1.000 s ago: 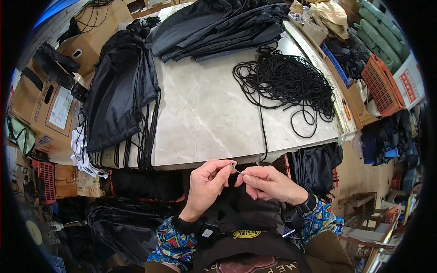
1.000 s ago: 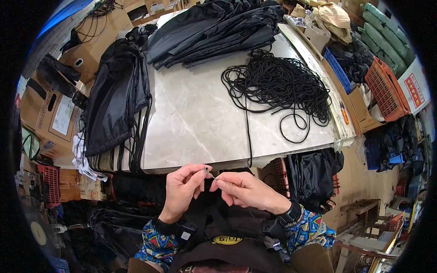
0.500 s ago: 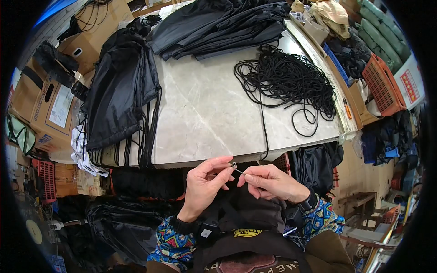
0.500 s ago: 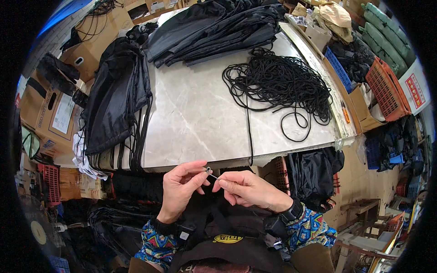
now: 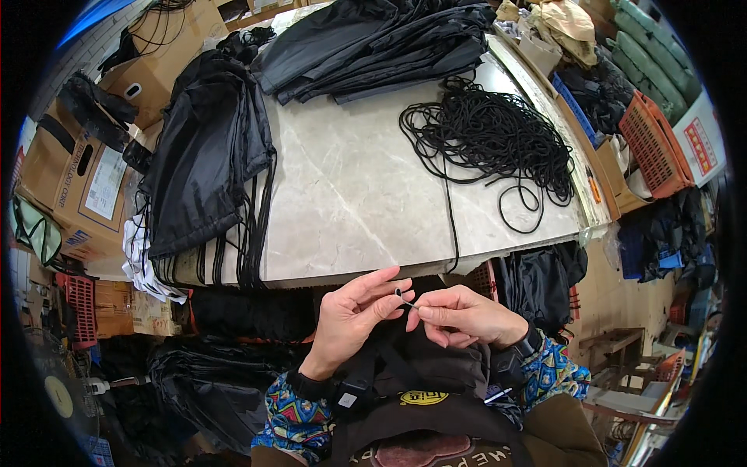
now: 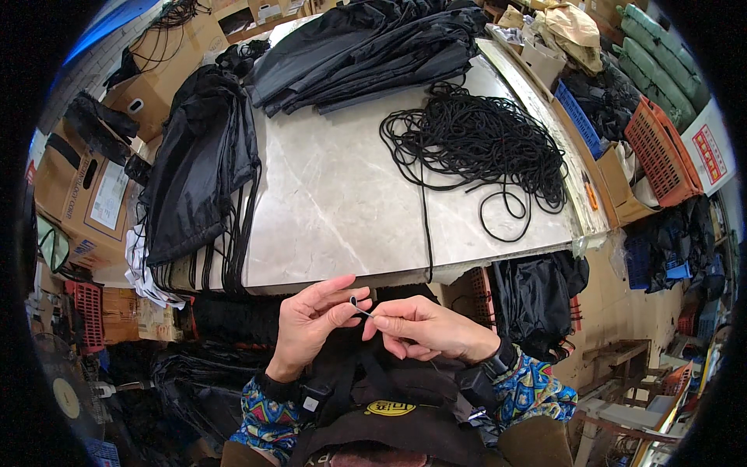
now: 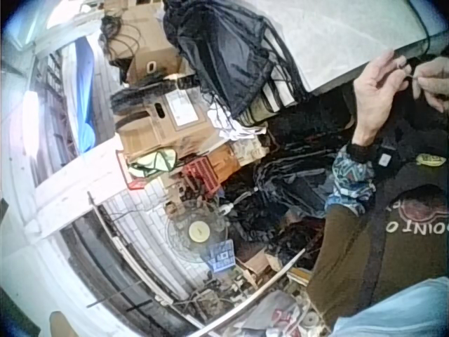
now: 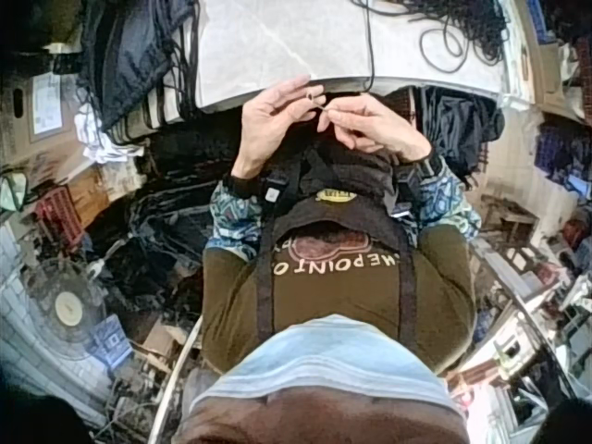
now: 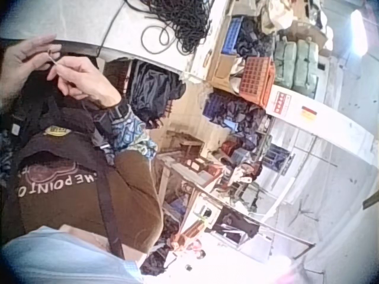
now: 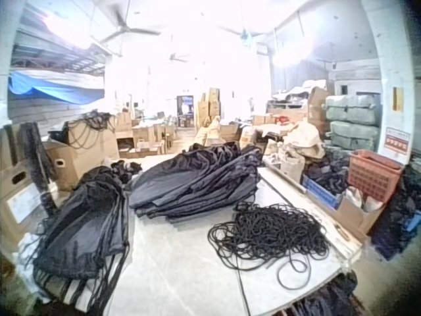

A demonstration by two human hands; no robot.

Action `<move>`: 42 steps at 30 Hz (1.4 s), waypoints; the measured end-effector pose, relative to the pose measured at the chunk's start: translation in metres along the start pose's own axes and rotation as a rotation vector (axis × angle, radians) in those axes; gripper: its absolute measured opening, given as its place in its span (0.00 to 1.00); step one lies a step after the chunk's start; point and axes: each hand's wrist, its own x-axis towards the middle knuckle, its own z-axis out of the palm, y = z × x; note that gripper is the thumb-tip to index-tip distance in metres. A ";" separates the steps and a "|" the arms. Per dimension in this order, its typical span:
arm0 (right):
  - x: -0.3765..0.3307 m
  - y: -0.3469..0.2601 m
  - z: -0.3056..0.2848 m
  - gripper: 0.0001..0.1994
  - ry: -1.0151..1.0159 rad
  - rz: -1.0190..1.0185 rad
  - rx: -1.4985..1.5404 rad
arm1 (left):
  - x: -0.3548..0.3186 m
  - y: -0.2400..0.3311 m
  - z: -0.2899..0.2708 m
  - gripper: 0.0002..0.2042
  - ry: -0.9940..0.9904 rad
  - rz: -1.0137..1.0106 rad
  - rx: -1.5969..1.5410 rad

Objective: The person uses a metal hook tool to thread black drawstrings through the hems of black fabric bags. They repeatedly pull the strings through the casing, adjust the tension, and place the finished bags into a pile on the table.

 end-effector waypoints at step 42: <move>0.020 0.030 0.009 0.07 0.443 -0.643 0.040 | 0.006 -0.008 0.002 0.08 0.166 -0.002 -0.113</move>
